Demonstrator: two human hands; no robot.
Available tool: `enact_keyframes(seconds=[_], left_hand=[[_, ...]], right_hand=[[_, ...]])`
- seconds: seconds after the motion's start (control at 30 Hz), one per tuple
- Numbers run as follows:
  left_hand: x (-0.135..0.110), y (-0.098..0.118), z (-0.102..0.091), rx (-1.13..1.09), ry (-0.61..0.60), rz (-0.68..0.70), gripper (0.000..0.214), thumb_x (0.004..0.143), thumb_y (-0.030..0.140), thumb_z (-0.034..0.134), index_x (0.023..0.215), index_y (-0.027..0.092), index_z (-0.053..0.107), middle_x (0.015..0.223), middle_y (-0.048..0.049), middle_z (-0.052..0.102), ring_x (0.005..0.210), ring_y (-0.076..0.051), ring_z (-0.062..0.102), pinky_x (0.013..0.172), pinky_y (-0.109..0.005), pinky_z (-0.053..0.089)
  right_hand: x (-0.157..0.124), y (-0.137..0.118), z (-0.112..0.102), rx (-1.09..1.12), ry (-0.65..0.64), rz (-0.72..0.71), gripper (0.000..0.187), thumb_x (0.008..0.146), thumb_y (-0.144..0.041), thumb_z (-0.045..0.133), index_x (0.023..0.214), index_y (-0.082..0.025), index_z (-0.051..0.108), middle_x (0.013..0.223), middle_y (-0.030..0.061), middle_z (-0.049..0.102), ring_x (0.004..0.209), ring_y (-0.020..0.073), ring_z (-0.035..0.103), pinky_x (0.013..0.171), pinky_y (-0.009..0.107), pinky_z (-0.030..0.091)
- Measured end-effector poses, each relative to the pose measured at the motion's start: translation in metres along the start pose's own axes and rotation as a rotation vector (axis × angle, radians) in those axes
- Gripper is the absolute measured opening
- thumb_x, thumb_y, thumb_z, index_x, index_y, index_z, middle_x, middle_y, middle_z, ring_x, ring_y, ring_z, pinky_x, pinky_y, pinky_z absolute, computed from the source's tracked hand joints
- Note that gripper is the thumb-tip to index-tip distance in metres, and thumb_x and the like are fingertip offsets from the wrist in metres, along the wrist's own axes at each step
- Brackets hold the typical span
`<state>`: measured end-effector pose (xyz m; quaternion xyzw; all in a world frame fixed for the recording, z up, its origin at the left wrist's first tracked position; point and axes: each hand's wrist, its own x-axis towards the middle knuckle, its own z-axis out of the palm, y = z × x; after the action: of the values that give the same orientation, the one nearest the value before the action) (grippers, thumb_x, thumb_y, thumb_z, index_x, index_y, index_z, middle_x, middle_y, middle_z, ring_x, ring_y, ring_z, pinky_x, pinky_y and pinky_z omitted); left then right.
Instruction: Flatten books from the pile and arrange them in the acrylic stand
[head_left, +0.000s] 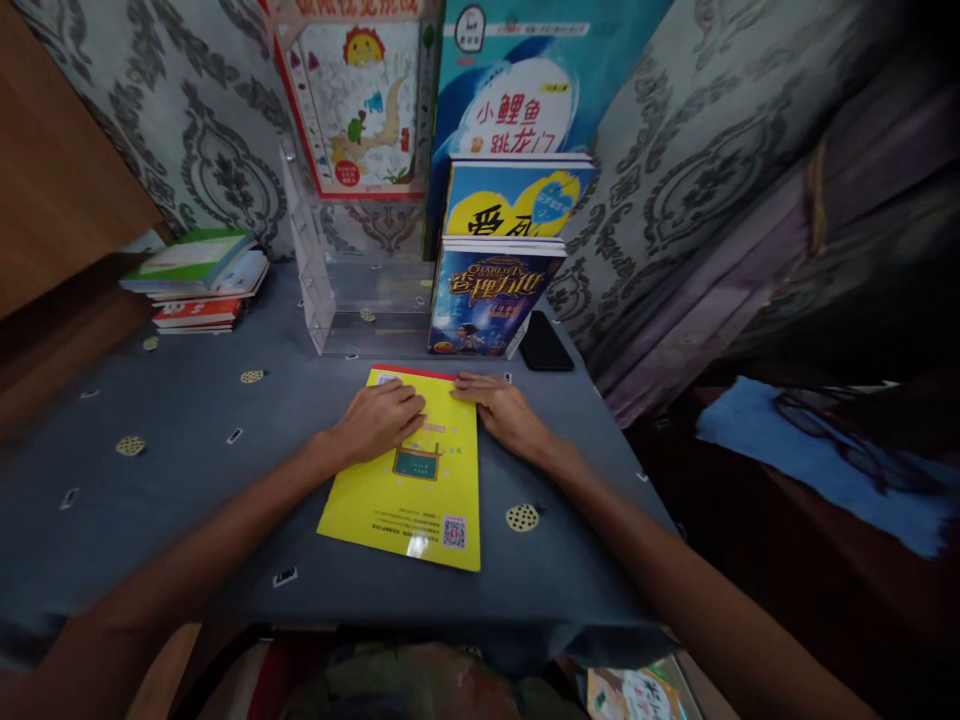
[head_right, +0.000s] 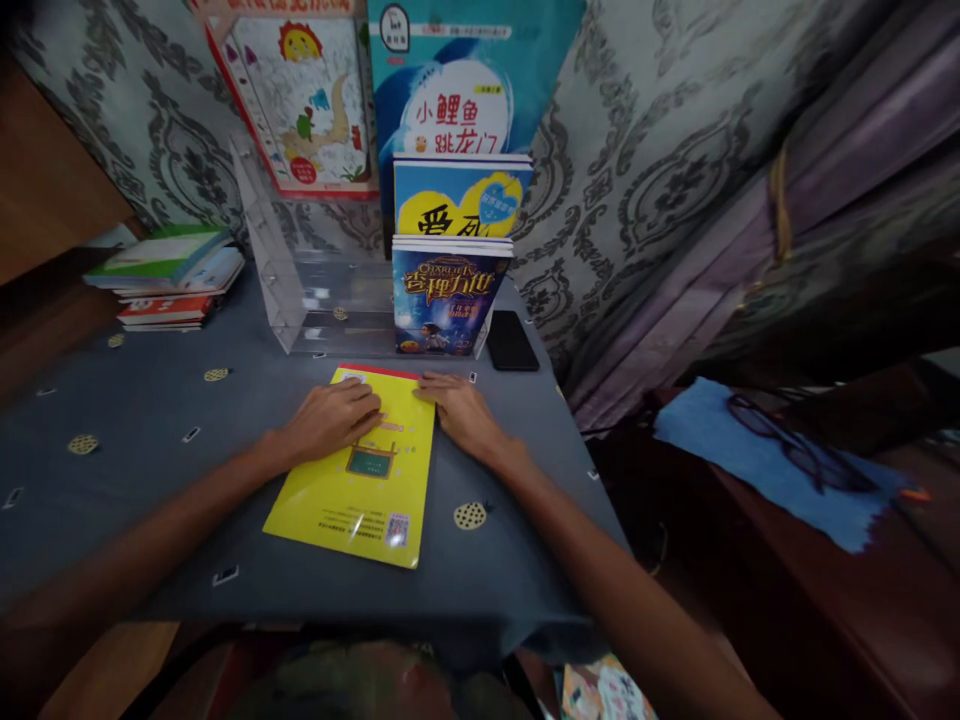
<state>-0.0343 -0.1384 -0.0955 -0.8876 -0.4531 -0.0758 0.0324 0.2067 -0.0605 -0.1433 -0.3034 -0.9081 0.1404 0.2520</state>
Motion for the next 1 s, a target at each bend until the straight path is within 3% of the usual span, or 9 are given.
enact_keyframes(seconds=[0.13,0.33,0.6,0.77,1.0], left_hand=[[0.021,0.005,0.022,-0.087,0.145,0.088,0.022,0.099,0.021,0.045,0.115,0.014,0.059,0.124,-0.0124,0.064,0.117,-0.025,0.058,0.100,-0.040,0.047],[0.033,-0.009,0.045,-0.221,0.141,0.043,0.034,0.102,0.027,0.042,0.133,0.016,0.050,0.140,-0.0120,0.058,0.132,-0.023,0.052,0.111,-0.043,0.041],[0.029,-0.009,0.046,-0.230,0.109,0.022,0.034,0.103,0.028,0.038,0.132,0.016,0.053,0.144,-0.0128,0.056,0.138,-0.022,0.047,0.114,-0.044,0.038],[0.030,-0.009,0.045,-0.215,0.110,0.032,0.035,0.103,0.027,0.040,0.132,0.014,0.054,0.143,-0.0137,0.057,0.138,-0.024,0.048,0.114,-0.044,0.038],[0.031,-0.009,0.044,-0.207,0.096,0.041,0.033,0.102,0.025,0.042,0.131,0.013,0.054,0.142,-0.0141,0.057,0.137,-0.024,0.049,0.114,-0.044,0.038]], right_hand=[[0.012,0.000,0.005,0.062,-0.015,-0.019,0.057,0.080,0.004,0.045,0.121,-0.025,0.072,0.126,0.0070,0.071,0.127,0.0246,0.061,0.109,0.050,0.048],[0.000,-0.009,0.007,0.061,0.017,0.071,0.073,0.075,0.006,0.041,0.142,-0.021,0.054,0.141,0.0095,0.061,0.132,0.0232,0.056,0.113,0.050,0.042],[-0.028,-0.038,0.003,-0.006,0.033,0.069,0.071,0.077,0.003,0.041,0.142,-0.021,0.051,0.133,0.0091,0.066,0.124,0.0241,0.061,0.109,0.048,0.048],[-0.063,-0.059,0.000,0.014,0.070,-0.041,0.068,0.081,0.004,0.039,0.143,-0.020,0.047,0.132,0.0109,0.067,0.123,0.0213,0.063,0.110,0.048,0.048],[-0.114,-0.099,-0.013,0.051,-0.004,-0.114,0.067,0.089,0.002,0.039,0.151,-0.023,0.037,0.135,0.0108,0.065,0.130,0.0197,0.059,0.108,0.048,0.050]])
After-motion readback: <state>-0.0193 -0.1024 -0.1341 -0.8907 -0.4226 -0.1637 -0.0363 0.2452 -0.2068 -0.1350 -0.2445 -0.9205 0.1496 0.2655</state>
